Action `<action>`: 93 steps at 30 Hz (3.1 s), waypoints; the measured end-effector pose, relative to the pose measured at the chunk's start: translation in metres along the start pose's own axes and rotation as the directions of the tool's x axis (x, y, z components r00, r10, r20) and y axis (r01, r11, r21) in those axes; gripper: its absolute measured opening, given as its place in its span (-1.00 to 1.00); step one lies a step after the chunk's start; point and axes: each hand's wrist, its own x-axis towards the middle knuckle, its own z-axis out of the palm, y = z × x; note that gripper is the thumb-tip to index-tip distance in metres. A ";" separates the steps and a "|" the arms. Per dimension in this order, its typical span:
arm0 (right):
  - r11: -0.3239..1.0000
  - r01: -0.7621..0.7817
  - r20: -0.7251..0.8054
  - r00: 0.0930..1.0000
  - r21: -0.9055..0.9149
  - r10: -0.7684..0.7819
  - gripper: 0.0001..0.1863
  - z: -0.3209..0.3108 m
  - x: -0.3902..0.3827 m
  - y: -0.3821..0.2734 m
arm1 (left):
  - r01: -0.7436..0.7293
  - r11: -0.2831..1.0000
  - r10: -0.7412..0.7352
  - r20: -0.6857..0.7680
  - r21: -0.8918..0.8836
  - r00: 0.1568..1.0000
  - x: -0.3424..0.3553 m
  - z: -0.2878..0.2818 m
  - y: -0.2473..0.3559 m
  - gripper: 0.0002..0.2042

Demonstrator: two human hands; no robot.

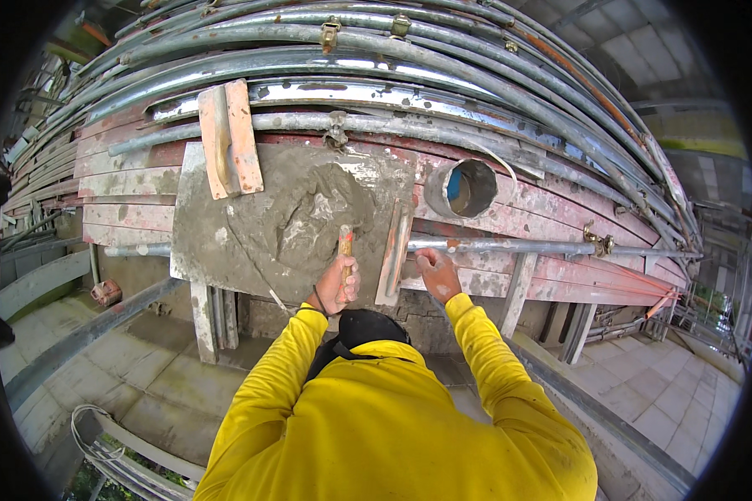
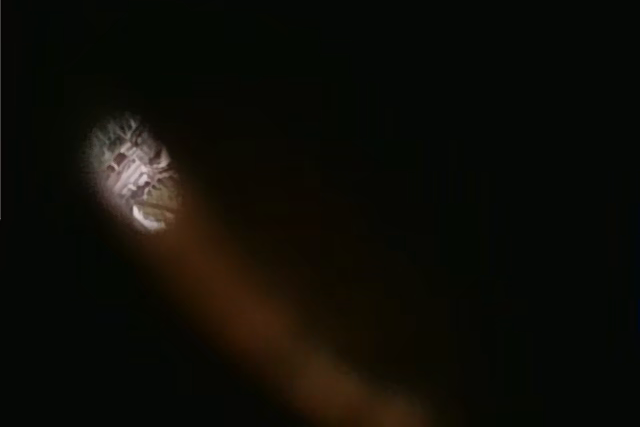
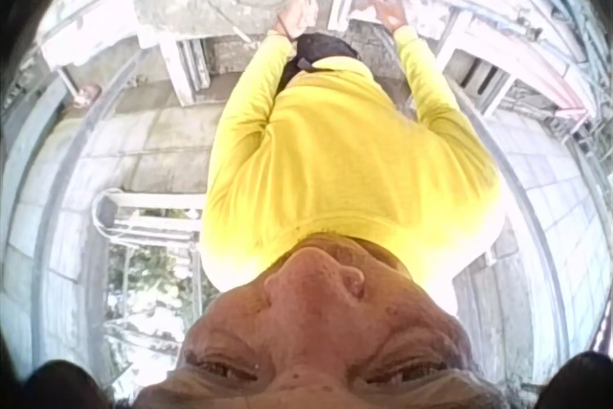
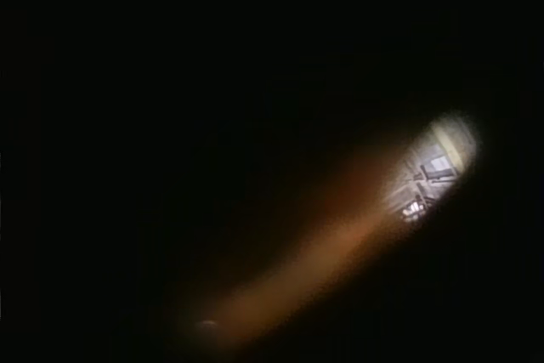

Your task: The person smooths a freshly poured concrete beam using a trowel, then mixes additional cement on a board with a trowel and a bucket of water. The person walks along the scaffolding to reach the work area.

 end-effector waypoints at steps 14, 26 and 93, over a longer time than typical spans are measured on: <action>0.986 0.060 -0.058 0.996 -0.153 -0.070 -0.67 0.006 0.015 -0.004 | 0.353 0.624 -0.093 -0.382 0.698 0.920 -0.035 -0.027 -0.003 -0.62; 0.997 0.064 -0.071 0.995 -0.050 -0.068 -0.68 0.004 -0.009 0.009 | 0.041 0.722 0.181 -0.246 0.690 0.952 -0.012 -0.054 -0.004 -0.73; 0.692 -0.392 -0.475 0.876 -0.605 0.081 -0.52 -0.096 0.323 0.074 | 0.632 -0.330 0.652 -0.315 0.701 0.690 -0.154 -0.064 -0.011 -0.37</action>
